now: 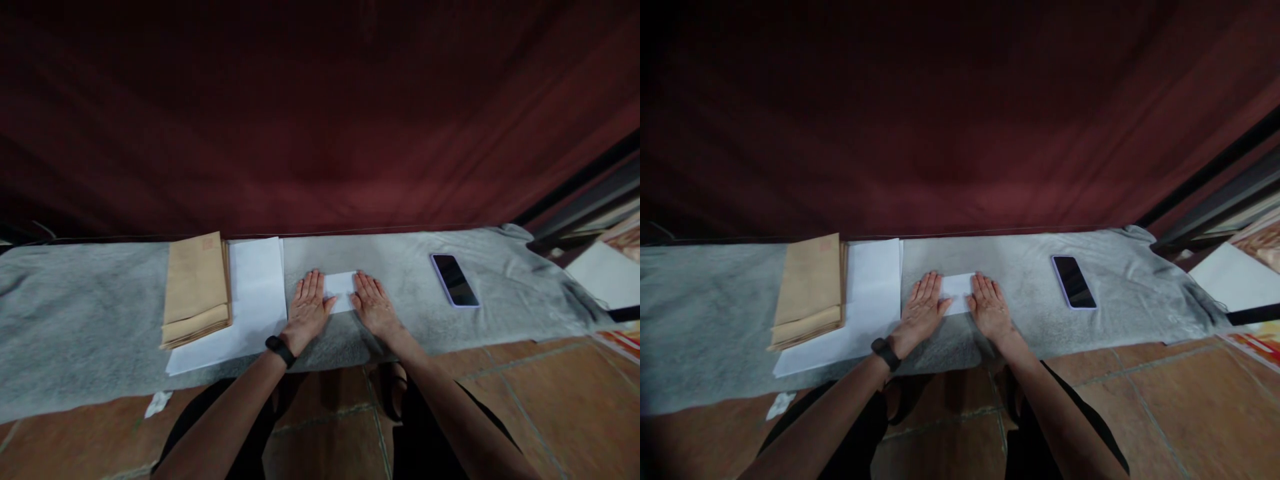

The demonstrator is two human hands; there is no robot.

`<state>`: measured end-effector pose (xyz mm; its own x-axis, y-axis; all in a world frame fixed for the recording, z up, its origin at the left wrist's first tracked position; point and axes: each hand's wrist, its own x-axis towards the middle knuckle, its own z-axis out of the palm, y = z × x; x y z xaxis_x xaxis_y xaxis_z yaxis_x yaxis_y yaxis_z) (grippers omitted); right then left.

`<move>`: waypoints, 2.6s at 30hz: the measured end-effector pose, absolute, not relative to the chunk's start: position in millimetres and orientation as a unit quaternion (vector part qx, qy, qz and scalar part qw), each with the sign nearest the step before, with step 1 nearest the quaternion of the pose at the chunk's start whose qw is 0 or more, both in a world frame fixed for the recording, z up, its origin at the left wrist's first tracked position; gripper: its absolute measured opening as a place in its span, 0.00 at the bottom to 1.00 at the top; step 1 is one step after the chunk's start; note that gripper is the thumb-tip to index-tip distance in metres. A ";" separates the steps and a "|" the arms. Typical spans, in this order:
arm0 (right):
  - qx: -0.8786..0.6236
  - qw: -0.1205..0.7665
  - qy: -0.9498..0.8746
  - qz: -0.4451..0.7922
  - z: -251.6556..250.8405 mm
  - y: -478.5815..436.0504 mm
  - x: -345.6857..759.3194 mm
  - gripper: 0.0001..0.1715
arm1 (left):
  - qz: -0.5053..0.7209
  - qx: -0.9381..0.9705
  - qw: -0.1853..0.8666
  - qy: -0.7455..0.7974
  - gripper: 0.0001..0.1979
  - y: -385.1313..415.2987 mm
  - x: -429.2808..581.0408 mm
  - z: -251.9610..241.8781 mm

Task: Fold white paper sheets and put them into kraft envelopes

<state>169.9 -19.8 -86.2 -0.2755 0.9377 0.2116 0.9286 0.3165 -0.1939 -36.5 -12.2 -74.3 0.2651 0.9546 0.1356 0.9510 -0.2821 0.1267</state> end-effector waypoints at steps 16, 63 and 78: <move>-0.622 0.145 -0.769 0.000 -81.3 -24.5 193.3 0.33 | 0.125 0.766 -0.032 0.630 0.30 -19.2 -48.9 -68.7; -0.554 0.186 -0.808 0.073 -60.0 -27.8 152.0 0.37 | 0.346 0.567 0.419 0.619 0.03 34.7 -47.3 -24.0; -0.532 0.558 -0.515 0.375 -21.6 -23.4 137.4 0.20 | 0.492 0.253 0.675 0.489 0.19 24.5 -47.4 -2.5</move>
